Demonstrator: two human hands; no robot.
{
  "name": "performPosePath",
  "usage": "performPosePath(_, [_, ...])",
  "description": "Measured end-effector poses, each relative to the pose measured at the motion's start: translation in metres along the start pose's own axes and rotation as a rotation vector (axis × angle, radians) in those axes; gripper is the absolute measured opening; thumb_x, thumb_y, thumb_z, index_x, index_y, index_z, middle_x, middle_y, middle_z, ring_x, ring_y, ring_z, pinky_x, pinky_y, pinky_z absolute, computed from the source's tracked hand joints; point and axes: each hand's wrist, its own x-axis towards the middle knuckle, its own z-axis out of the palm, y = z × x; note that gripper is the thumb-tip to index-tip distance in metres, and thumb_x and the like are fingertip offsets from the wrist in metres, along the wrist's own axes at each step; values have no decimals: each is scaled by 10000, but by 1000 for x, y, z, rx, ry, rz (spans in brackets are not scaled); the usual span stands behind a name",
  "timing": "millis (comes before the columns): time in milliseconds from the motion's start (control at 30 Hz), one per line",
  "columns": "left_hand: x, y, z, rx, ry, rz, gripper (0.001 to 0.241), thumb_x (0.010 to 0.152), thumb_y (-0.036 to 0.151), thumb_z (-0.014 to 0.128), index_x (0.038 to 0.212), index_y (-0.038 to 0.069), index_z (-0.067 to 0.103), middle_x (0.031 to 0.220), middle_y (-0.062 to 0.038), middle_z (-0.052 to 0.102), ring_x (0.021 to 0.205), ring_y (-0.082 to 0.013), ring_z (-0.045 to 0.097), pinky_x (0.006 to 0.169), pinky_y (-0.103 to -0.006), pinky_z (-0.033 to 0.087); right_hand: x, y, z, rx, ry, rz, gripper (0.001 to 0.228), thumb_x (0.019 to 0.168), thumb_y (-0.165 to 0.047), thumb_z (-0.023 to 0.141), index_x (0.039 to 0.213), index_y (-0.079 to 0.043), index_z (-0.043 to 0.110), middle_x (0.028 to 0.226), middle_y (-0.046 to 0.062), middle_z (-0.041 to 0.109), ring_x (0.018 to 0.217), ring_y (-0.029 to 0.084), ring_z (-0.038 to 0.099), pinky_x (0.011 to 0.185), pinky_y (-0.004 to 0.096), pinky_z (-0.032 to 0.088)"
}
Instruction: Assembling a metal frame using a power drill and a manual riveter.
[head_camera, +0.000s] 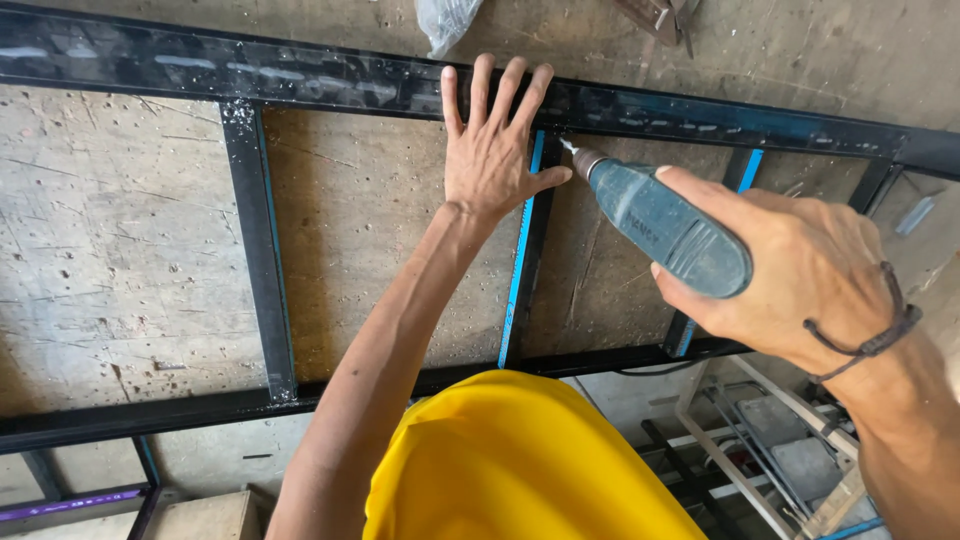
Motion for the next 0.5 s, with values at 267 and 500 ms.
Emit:
performPosePath(267, [0, -1, 3, -6, -1, -4, 1250, 703, 902, 795, 1621, 220, 291, 1616, -81, 372, 1523, -418, 198, 1218, -696, 54, -2, -5, 1, -64, 6, -38, 753, 783, -515, 698, 1514, -361, 604, 913, 17, 766, 733, 401, 745, 585, 577, 615])
performPosePath(500, [0, 0, 0, -19, -4, 1, 1245, 702, 894, 804, 1615, 216, 299, 1609, -79, 371, 1519, -414, 210, 1220, -692, 60, -7, -7, 4, -82, 10, -39, 766, 770, -534, 706, 1514, -380, 609, 870, 5, 736, 726, 381, 737, 556, 560, 587])
